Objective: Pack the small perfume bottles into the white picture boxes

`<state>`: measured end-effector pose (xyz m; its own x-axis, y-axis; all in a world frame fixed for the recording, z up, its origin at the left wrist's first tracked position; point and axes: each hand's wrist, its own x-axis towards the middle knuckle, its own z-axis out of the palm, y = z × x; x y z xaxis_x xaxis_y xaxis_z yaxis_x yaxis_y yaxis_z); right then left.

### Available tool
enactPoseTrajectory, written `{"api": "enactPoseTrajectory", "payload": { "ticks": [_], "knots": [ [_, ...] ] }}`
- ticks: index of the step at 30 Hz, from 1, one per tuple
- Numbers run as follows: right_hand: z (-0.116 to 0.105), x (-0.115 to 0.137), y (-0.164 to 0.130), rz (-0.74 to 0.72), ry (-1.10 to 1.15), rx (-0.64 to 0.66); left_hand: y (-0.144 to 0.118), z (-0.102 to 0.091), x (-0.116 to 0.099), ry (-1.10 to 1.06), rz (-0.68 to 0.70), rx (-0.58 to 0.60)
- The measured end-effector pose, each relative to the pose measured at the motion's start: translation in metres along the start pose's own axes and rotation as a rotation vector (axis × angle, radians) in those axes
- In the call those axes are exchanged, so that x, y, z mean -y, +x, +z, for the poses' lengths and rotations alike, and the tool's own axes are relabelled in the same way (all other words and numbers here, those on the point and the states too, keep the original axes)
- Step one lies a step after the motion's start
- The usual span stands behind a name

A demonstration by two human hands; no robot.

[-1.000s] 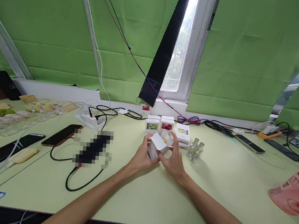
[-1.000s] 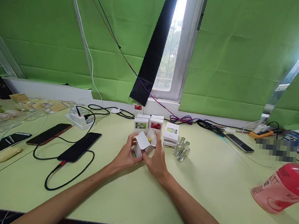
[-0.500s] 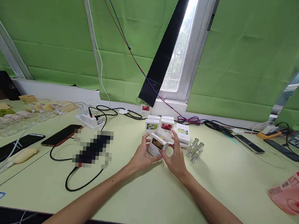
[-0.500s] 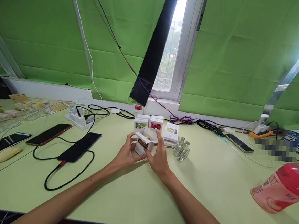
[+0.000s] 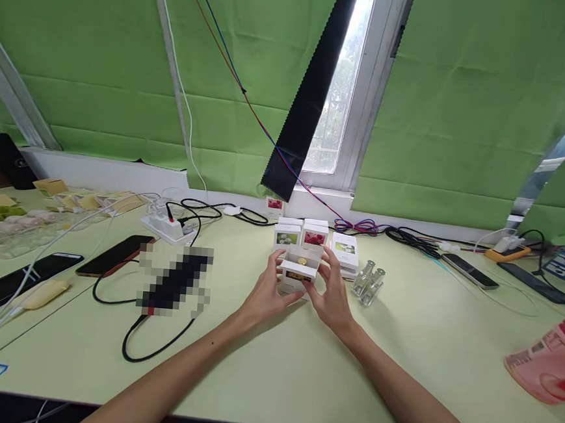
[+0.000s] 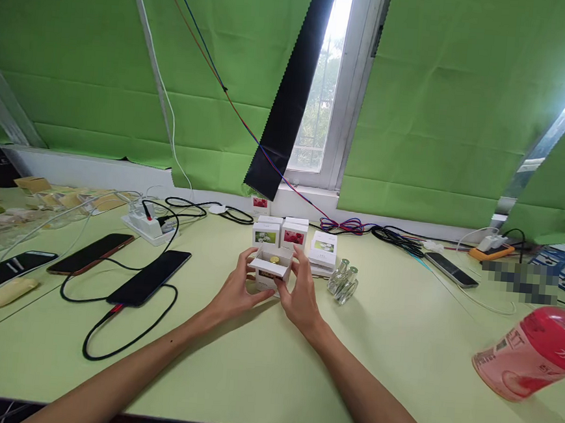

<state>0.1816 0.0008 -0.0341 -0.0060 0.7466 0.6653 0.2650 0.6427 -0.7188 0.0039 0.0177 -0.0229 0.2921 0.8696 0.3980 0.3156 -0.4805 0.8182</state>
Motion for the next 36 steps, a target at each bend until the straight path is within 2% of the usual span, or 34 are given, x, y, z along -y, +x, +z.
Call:
{"api": "enactPoseTrajectory", "payload": {
  "ticks": [10, 17, 24, 36],
  "knots": [
    [0.0028, 0.003, -0.0005, -0.011, -0.01, -0.082, 0.0001, 0.0004, 0.0002, 0.076, 0.044, -0.03],
    [0.002, 0.0035, -0.0009, -0.017, -0.034, -0.078, -0.0007, -0.0025, -0.0003, 0.119, 0.15, 0.004],
    [0.0011, 0.0056, -0.001, -0.056, -0.15, -0.085, -0.0003, -0.0045, 0.0049, 0.161, 0.242, 0.018],
    [0.0012, 0.0057, -0.0005, -0.095, -0.16, -0.155, 0.0019, -0.0043, 0.0025, 0.133, 0.169, -0.035]
  ]
}}
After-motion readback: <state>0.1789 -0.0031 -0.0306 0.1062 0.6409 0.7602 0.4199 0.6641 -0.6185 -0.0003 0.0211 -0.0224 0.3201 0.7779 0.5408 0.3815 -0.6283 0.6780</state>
